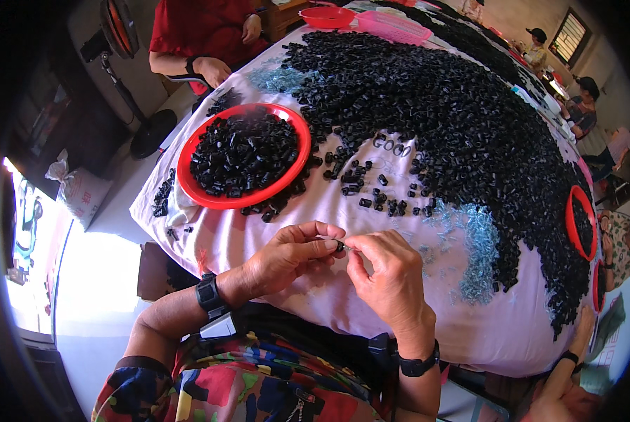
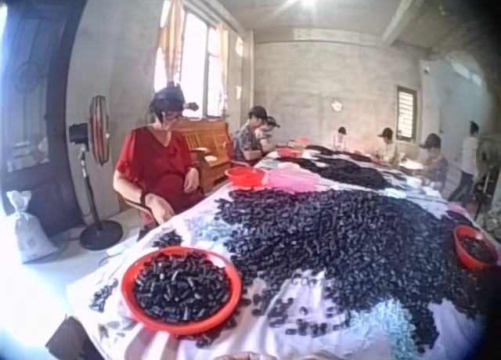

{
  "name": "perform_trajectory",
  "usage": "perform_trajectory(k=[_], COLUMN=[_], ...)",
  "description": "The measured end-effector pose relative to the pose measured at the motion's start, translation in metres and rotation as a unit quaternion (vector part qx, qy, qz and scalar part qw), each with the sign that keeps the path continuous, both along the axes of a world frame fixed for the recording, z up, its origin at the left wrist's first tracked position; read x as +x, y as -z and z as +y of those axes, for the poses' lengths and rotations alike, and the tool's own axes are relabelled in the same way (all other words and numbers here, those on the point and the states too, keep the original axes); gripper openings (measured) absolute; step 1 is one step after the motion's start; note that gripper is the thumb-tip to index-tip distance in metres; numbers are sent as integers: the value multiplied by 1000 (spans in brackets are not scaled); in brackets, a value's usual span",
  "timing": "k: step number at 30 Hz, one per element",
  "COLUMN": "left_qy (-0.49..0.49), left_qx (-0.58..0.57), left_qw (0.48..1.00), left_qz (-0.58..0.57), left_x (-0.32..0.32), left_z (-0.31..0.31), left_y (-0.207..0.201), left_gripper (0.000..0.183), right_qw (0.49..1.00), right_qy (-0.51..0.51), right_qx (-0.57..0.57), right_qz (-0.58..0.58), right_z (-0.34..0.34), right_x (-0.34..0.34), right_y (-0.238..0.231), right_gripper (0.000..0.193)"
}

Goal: Sorting and inspecting small black plastic shoe components such as eyelets or buckles on a table.

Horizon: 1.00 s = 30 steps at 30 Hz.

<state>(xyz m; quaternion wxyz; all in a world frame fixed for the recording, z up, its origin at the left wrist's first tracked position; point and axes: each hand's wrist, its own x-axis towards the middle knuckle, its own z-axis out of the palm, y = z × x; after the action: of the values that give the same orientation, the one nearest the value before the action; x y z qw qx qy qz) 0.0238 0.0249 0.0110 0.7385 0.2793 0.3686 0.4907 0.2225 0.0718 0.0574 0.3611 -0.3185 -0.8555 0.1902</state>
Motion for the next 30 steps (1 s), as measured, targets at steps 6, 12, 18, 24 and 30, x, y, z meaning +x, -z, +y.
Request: perform_trajectory(k=[6, 12, 18, 24, 30], left_qy=[-6, 22, 70, 79, 87], left_qx=[42, -3, -75, -72, -52], left_qw=[998, 1000, 973, 969, 971], left_qz=[35, -18, -206, -221, -218], left_x=[5, 2, 0, -2, 4], left_z=[0, 0, 2, 1, 2], left_y=[6, -1, 8, 6, 9], left_gripper=[26, 23, 25, 26, 26], right_qw=[996, 999, 996, 997, 998], right_qy=[-10, -6, -15, -38, -12], right_qx=[66, 8, -36, -4, -32], right_qz=[-60, 32, 84, 66, 60], right_z=[-2, -6, -4, -2, -3], right_x=[0, -4, 2, 0, 3], right_y=[-4, -7, -10, -8, -12], right_gripper=[23, 23, 21, 20, 18])
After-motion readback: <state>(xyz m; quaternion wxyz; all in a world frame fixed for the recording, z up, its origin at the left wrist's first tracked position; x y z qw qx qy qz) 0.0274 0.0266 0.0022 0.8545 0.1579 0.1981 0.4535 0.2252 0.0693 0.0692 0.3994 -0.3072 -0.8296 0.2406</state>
